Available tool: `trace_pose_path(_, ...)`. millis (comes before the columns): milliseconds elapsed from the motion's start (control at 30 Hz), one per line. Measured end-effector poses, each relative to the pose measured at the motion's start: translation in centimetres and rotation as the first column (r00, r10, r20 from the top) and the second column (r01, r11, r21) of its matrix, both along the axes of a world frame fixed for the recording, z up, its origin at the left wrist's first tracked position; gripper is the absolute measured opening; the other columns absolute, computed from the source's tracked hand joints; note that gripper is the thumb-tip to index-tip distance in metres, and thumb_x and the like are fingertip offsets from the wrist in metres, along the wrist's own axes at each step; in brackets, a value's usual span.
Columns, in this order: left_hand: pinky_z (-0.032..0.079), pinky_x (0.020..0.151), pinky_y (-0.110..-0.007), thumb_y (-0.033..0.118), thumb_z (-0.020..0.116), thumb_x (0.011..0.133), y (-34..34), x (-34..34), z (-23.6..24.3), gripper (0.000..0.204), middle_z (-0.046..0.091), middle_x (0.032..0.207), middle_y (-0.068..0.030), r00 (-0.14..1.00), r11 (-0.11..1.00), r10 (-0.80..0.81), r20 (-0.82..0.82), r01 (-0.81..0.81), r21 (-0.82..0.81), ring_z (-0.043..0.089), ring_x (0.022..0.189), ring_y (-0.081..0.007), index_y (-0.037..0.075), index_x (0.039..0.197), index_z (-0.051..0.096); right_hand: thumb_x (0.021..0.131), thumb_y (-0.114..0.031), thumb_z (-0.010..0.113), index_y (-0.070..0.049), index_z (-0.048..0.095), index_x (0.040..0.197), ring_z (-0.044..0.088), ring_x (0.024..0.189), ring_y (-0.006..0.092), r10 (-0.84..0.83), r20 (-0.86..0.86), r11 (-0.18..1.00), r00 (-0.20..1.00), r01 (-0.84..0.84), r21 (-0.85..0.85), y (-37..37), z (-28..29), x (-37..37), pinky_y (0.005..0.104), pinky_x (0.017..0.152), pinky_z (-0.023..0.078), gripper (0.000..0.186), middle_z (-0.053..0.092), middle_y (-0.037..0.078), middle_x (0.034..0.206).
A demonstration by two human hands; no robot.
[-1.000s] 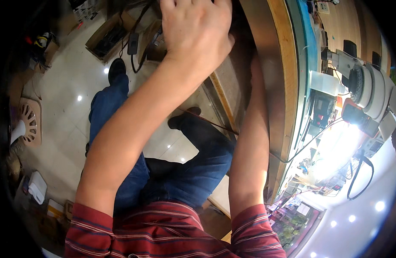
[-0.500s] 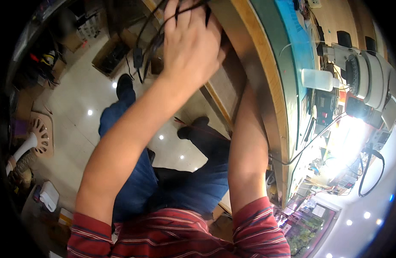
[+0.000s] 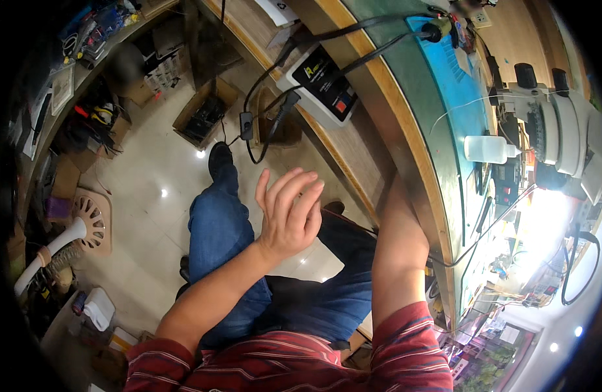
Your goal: The person sits at a workbench and uses a hot air gun to heat a red electronic device. They then use tweezers to handle small components and a flexible LED strip, placing them onto the device.
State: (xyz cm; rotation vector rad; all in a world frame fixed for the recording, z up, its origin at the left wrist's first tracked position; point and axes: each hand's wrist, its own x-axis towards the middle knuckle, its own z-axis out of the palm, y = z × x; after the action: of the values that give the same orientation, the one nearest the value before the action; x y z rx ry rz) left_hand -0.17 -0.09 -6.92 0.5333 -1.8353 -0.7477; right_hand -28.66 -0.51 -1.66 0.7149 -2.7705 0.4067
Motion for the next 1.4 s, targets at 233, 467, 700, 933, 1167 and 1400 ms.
trace_pose_path(233,0.023,0.121,-0.056,-0.001,0.069,0.083,-0.2,0.4,-0.4,0.054,0.061,0.131,-0.0093,0.999,0.998,-0.035,0.013,0.034,0.053,0.057,0.126,-0.0294,0.008,0.135,0.059,0.107,-0.033,0.051,0.003,0.058,0.136,0.058,0.125,0.0394,-0.020,0.000,1.000,1.000,0.020,0.006,0.4,0.8,-0.2,0.0449,0.106,0.045,0.047,0.062,0.024,0.135)
trace_pose_path(467,0.022,0.121,-0.056,0.000,0.066,0.084,-0.2,0.9,-0.8,0.058,0.058,0.134,-0.0121,0.996,0.989,-0.079,0.049,0.072,0.125,0.054,0.130,-0.0315,0.005,0.140,0.054,0.107,-0.033,0.051,0.003,0.060,0.133,0.059,0.123,0.0402,-0.033,0.012,0.999,0.999,0.033,-0.002,2.2,1.4,0.1,0.0456,0.105,0.046,0.045,0.064,0.024,0.132)
trace_pose_path(700,0.021,0.121,-0.057,0.000,0.064,0.083,-0.2,0.6,-1.0,0.061,0.056,0.136,-0.0138,0.989,0.985,-0.114,0.093,0.100,0.140,0.052,0.132,-0.0329,0.003,0.142,0.051,0.107,-0.033,0.051,0.003,0.062,0.131,0.061,0.121,0.0411,-0.024,0.023,0.999,0.999,0.024,-0.024,1.9,1.8,0.6,0.0463,0.104,0.046,0.044,0.065,0.024,0.129)
trace_pose_path(933,0.022,0.121,-0.058,0.001,0.064,0.082,0.2,0.3,-0.9,0.063,0.055,0.138,-0.0149,0.982,0.982,-0.135,0.131,0.115,0.147,0.051,0.133,-0.0331,0.003,0.143,0.050,0.107,-0.032,0.051,0.002,0.064,0.129,0.062,0.119,0.0419,-0.041,0.029,0.998,0.999,0.043,-0.047,2.5,1.9,1.0,0.0470,0.102,0.047,0.043,0.067,0.023,0.126)
trace_pose_path(1167,0.024,0.120,-0.058,0.000,0.065,0.082,1.2,-0.4,-1.0,0.062,0.056,0.136,-0.0141,0.982,0.987,-0.161,0.095,0.157,0.046,0.052,0.132,-0.0328,0.004,0.142,0.051,0.107,-0.032,0.050,0.002,0.066,0.126,0.063,0.117,0.0427,-0.007,0.022,0.996,1.000,0.009,-0.084,3.6,1.7,2.9,0.0477,0.101,0.048,0.043,0.069,0.023,0.124)
trace_pose_path(1400,0.033,0.116,-0.055,0.001,0.064,0.085,0.0,-1.8,2.5,0.052,0.057,0.133,-0.0158,0.980,0.979,-0.199,-0.033,0.197,-0.056,0.054,0.128,-0.0353,0.002,0.136,0.056,0.107,-0.032,0.050,0.002,0.068,0.124,0.064,0.114,0.0436,0.079,0.011,0.990,0.997,-0.077,-0.117,6.0,1.4,7.5,0.0484,0.100,0.049,0.042,0.071,0.023,0.121)
